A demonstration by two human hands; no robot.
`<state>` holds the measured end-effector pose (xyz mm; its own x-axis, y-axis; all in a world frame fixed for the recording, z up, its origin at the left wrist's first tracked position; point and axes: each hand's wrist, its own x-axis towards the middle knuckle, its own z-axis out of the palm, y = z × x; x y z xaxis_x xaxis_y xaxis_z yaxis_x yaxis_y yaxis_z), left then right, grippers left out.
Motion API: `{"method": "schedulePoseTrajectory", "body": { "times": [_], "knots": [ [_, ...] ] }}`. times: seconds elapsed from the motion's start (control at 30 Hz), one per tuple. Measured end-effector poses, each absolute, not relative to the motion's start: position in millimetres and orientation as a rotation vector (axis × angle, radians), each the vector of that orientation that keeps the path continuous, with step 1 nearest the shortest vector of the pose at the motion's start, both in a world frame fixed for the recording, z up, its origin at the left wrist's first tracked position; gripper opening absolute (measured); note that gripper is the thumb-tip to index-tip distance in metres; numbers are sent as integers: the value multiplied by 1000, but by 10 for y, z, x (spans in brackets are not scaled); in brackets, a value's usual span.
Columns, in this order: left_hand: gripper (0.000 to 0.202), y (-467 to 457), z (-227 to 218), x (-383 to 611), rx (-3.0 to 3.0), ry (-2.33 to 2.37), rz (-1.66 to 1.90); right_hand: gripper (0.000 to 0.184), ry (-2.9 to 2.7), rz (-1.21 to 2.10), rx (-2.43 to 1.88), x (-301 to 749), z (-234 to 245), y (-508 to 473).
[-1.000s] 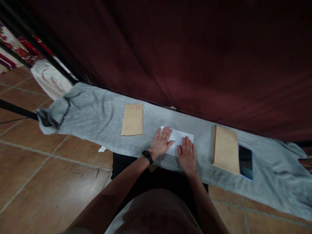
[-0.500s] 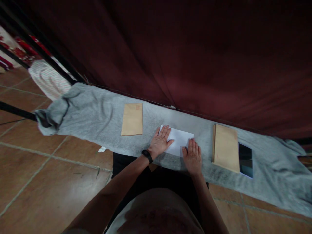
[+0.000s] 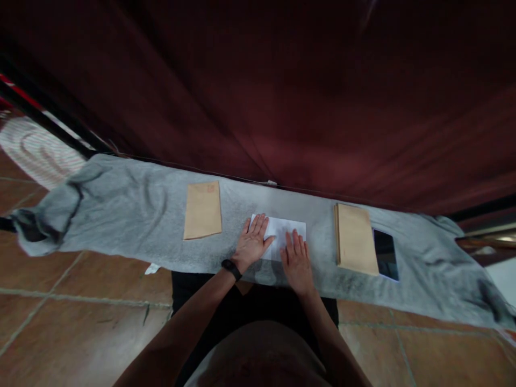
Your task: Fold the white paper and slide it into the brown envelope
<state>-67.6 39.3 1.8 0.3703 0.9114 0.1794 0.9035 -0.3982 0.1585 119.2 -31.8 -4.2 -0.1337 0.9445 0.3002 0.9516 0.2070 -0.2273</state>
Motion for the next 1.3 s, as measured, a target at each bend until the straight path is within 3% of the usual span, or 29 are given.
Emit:
{"method": "schedulePoseTrajectory", "body": {
  "times": [0.33, 0.57, 0.8, 1.0, 1.3],
  "knots": [
    [65, 331, -6, -751, 2339, 1799, 631, 55, -2062, -169, -1866, 1312, -172, -342],
    [57, 249, 103, -849, 1483, 1667, 1031, 57, -2023, -175, -1897, 1353, -239, -339],
    [51, 386, 171, -892, 954, 1600, 1120, 57, -2031, -161, -1906, 1343, -189, -337],
    [30, 393, 220, -887, 914, 1529, 1111, 57, -2003, -139, -1882, 1331, -173, -339],
    [41, 353, 447, -840, 912, 1466, 1214, 55, -1917, -68, -1855, 1375, -173, -339]
  ]
}}
